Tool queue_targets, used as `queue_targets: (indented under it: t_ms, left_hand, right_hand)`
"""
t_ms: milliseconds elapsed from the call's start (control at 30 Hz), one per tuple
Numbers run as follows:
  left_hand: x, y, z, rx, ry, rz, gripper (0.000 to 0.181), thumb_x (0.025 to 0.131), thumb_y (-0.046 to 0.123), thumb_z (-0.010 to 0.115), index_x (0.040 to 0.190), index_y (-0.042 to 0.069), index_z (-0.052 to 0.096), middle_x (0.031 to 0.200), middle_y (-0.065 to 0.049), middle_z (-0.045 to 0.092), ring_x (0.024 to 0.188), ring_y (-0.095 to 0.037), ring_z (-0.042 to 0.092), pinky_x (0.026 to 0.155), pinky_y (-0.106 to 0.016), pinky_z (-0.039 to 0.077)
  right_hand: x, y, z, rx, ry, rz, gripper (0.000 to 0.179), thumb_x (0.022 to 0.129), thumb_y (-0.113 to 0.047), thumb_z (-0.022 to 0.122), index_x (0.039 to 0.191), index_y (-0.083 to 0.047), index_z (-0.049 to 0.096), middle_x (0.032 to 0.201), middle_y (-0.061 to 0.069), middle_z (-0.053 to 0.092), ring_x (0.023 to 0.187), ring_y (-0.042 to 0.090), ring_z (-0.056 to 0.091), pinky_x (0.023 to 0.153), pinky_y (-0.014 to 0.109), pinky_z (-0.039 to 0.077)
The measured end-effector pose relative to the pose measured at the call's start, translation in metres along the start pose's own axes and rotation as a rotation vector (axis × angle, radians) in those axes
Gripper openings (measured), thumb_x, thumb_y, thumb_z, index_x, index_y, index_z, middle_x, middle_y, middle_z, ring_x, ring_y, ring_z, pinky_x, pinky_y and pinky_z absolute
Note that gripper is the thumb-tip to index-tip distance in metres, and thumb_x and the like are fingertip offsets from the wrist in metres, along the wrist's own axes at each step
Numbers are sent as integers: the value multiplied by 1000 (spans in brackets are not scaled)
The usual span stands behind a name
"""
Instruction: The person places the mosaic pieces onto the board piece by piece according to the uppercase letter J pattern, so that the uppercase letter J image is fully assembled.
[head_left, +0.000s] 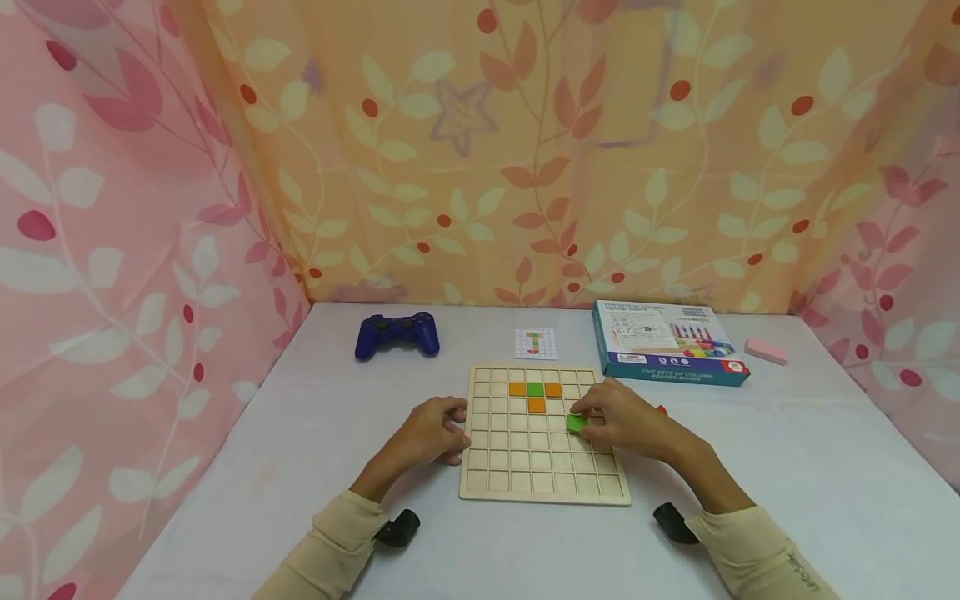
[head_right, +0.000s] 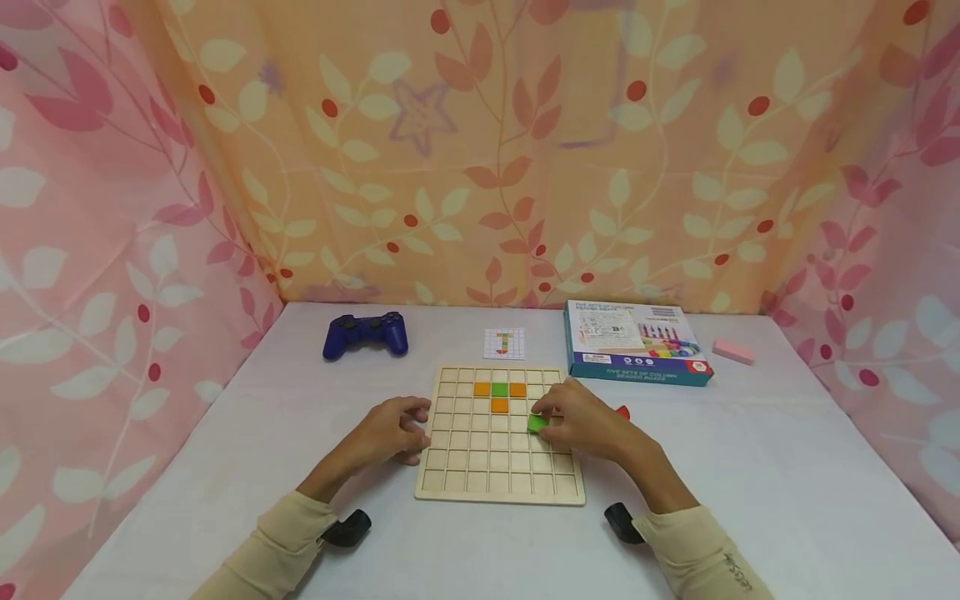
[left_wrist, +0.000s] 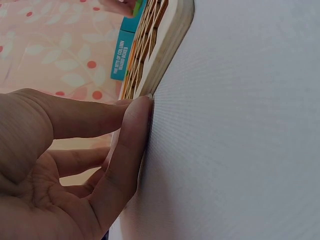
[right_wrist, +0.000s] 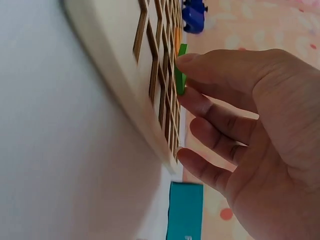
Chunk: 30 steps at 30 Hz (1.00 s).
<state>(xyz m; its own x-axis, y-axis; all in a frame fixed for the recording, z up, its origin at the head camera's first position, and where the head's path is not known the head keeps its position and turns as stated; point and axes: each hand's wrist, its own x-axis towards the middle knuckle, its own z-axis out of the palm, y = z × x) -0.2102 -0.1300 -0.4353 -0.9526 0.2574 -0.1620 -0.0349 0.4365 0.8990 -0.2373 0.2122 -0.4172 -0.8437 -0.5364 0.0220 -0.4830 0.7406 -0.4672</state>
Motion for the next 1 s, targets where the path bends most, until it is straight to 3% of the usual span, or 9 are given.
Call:
queue_targets:
  t_ms: [567, 700, 1000]
  left_hand:
    - [2, -1, -1, -2, -13, -6, 65, 88, -7, 76, 149, -7, 52, 128, -16, 61, 95, -19, 68, 66, -31, 68]
    - [3, -2, 0, -8, -15, -5, 65, 88, -7, 76, 149, -7, 52, 128, -15, 61, 94, -18, 68, 66, -32, 68]
    - [2, -3, 0, -3, -13, -4, 66, 88, -7, 76, 149, -7, 52, 127, -15, 61, 93, -18, 68, 66, -32, 68]
  right_hand:
    - [29, -24, 17, 4, -18, -72, 22, 93, -17, 77, 114, -12, 82, 113, -1, 74, 110, 21, 55, 95, 40, 54]
    - [33, -28, 20, -7, -5, -72, 21, 93, -15, 78, 113, -10, 82, 112, 0, 75, 107, 21, 55, 90, 38, 54]
    - [35, -31, 24, -10, -3, -78, 22, 94, -12, 79, 116, -9, 82, 114, 2, 74, 110, 22, 56, 95, 41, 55]
